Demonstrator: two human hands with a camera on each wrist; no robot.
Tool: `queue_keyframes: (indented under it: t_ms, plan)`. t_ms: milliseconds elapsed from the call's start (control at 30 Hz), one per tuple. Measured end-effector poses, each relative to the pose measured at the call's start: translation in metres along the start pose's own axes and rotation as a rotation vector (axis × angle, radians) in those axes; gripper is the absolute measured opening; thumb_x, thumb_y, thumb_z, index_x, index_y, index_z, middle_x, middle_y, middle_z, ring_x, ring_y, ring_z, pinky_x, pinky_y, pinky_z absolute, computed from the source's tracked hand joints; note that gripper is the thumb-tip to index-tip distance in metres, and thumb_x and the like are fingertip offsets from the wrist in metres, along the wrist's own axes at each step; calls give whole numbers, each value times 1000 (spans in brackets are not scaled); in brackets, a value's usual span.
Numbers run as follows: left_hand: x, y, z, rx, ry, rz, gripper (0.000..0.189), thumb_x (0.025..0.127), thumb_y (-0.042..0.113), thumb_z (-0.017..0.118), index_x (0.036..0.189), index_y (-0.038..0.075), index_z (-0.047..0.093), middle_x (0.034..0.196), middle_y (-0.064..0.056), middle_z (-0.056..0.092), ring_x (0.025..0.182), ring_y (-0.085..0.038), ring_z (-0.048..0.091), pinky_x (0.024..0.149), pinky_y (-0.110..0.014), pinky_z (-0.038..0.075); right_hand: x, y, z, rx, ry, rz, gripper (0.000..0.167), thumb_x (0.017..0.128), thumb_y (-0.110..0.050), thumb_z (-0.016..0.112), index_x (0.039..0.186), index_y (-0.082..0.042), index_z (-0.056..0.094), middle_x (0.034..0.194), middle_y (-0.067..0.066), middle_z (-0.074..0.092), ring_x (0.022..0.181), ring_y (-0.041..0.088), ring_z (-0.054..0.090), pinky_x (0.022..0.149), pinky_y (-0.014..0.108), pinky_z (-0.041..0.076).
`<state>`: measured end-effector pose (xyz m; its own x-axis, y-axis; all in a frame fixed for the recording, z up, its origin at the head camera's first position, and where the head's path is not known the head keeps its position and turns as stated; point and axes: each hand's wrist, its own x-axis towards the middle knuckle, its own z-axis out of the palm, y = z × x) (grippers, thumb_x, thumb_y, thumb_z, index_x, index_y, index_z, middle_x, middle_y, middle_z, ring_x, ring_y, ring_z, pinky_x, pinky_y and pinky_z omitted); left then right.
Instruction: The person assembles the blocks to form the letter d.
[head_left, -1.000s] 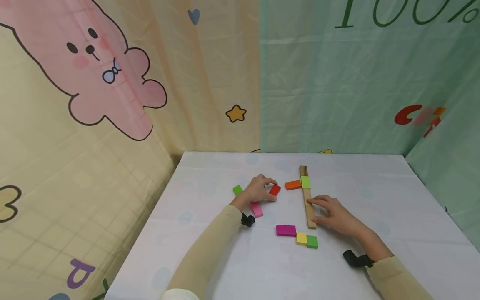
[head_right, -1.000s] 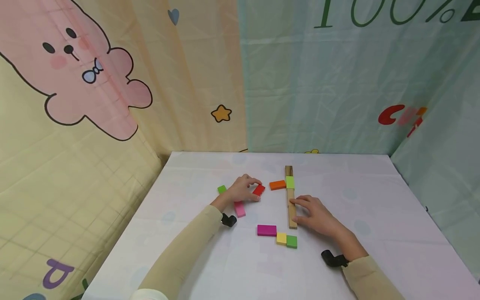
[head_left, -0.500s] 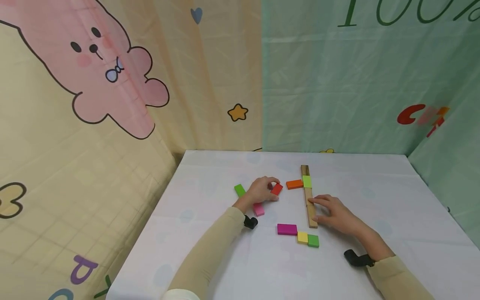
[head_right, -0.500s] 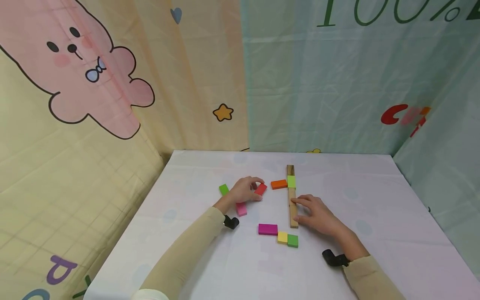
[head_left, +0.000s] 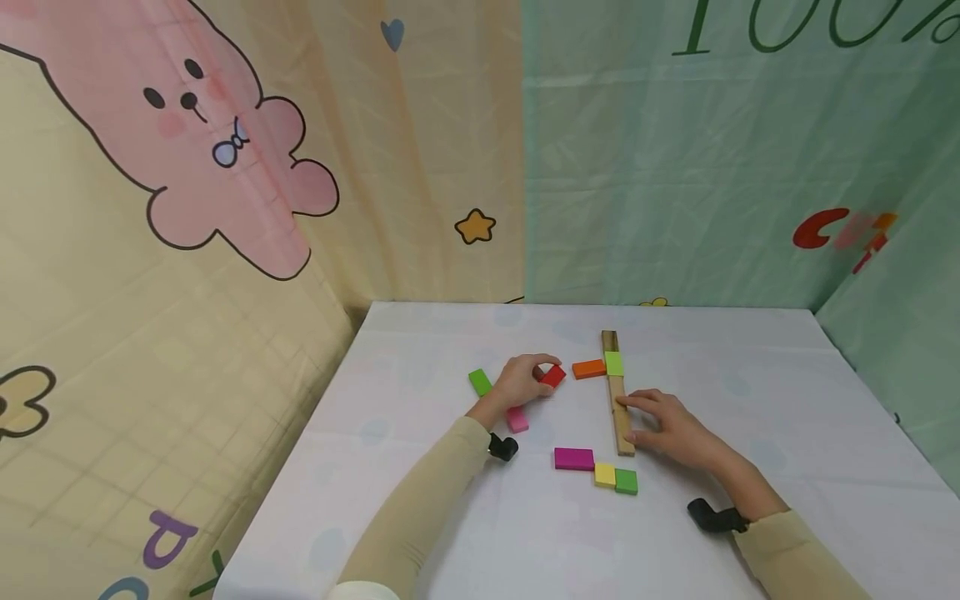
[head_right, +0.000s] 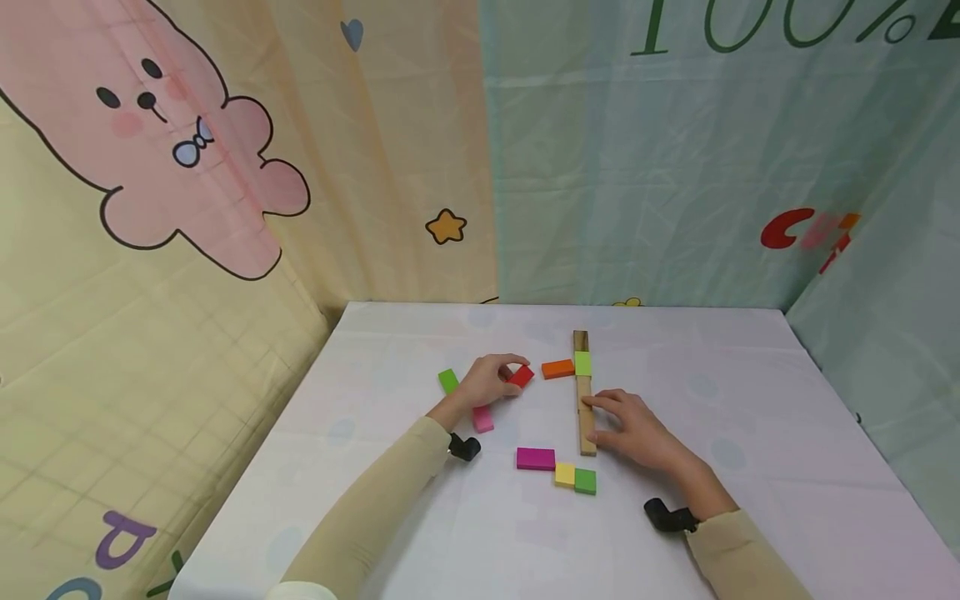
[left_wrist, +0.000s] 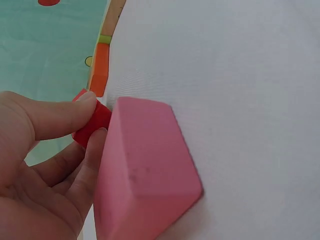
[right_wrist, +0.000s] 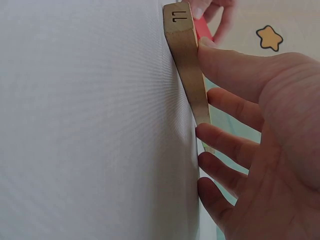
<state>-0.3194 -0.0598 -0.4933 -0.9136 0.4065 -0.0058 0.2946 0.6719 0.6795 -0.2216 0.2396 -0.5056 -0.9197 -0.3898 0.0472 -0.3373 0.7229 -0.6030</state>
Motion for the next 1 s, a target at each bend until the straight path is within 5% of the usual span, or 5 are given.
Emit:
queue_keyframes:
  t_ms: [600, 1000]
  plan:
    - [7, 2, 6, -112, 30, 9, 36, 91, 7, 75, 123, 24, 72, 94, 2, 66, 87, -14, 59, 70, -25, 51, 2, 2, 2, -2, 1, 9, 66, 89, -42, 77, 147, -18, 54, 146, 19, 44, 132, 43, 37, 99, 67, 39]
    - [8, 11, 8, -175, 2, -60, 35, 91, 8, 75, 124, 22, 72, 98, 1, 64, 89, -16, 58, 70, -26, 52, 1, 2, 2, 3, 6, 18, 66, 89, -41, 76, 147, -19, 54, 146, 18, 44, 133, 43, 37, 100, 67, 39]
